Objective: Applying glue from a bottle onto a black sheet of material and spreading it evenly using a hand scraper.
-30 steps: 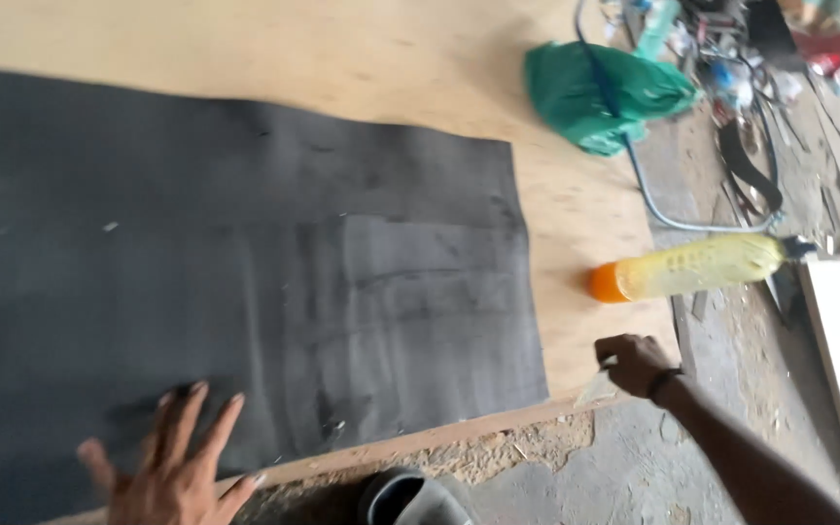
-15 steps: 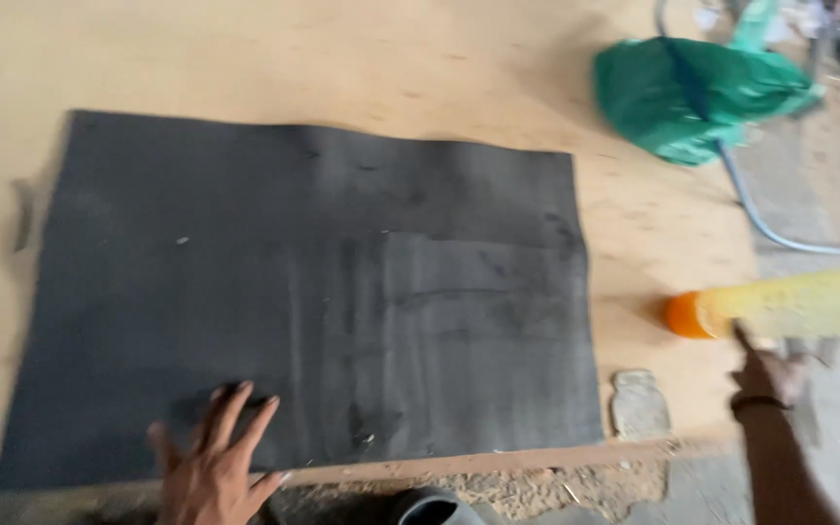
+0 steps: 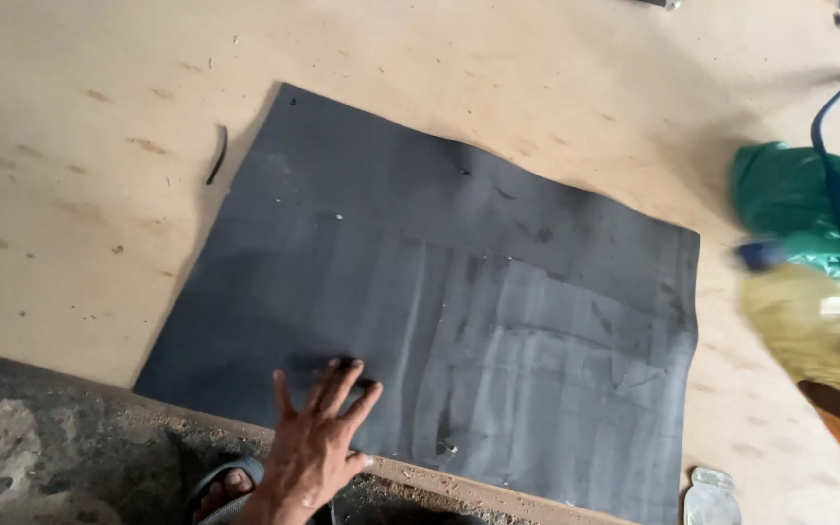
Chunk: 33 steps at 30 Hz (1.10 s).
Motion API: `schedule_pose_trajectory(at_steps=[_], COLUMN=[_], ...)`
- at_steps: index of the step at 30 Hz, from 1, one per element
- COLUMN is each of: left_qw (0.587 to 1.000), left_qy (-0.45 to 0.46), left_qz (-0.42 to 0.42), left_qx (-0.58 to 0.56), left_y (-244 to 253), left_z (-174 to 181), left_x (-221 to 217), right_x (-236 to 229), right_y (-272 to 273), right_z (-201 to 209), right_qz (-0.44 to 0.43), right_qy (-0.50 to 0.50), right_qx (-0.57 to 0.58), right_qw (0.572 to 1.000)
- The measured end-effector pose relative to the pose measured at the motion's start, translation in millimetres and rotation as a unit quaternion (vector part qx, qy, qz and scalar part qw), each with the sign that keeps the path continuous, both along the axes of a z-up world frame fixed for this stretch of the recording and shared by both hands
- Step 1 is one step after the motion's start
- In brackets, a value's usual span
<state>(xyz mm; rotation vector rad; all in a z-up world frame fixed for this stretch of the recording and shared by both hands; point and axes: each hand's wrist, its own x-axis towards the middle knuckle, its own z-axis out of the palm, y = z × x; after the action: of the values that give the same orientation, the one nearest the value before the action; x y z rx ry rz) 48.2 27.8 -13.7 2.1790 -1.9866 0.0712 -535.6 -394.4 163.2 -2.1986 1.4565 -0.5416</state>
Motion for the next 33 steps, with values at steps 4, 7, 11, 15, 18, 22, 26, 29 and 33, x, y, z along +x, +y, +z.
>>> schedule_pose_trajectory(at_steps=[4, 7, 11, 15, 18, 22, 26, 29, 33], left_qw=[0.996, 0.992, 0.996, 0.996, 0.997, 0.992, 0.994, 0.993, 0.989], left_qy=[0.011, 0.019, 0.042, 0.06, 0.068, 0.101, 0.105, 0.08, 0.127], left_qz=[-0.022, -0.026, -0.01, -0.012, -0.019, -0.044, -0.022, -0.039, -0.043], left_qx=[-0.087, -0.123, -0.083, -0.061, -0.023, 0.061, 0.022, 0.071, 0.059], left_y=[-3, -6, -1, -1, 1, -3, -2, -1, -2], left_z=[-6, -14, -20, -18, -15, -10, -18, -11, -12], left_x=[-23, -28, -29, -27, -25, -24, -28, -26, -24], right_x=[95, 204, 330, 411, 446, 475, 495, 508, 522], right_y=[12, 26, 65, 89, 96, 100, 102, 108, 113], right_z=[46, 76, 104, 103, 92, 82, 78, 77, 76], right_qz=[0.148, 0.133, 0.138, 0.174, 0.186, 0.169, 0.167, 0.157, 0.144], right_qy=[0.389, 0.676, 0.787, 0.805, 0.821, 0.84, 0.853, 0.847, 0.852], right_qx=[-0.11, -0.093, -0.128, -0.089, -0.078, -0.056, -0.05, -0.042, -0.032], right_qw=[0.903, 0.719, 0.587, 0.56, 0.534, 0.512, 0.492, 0.507, 0.502])
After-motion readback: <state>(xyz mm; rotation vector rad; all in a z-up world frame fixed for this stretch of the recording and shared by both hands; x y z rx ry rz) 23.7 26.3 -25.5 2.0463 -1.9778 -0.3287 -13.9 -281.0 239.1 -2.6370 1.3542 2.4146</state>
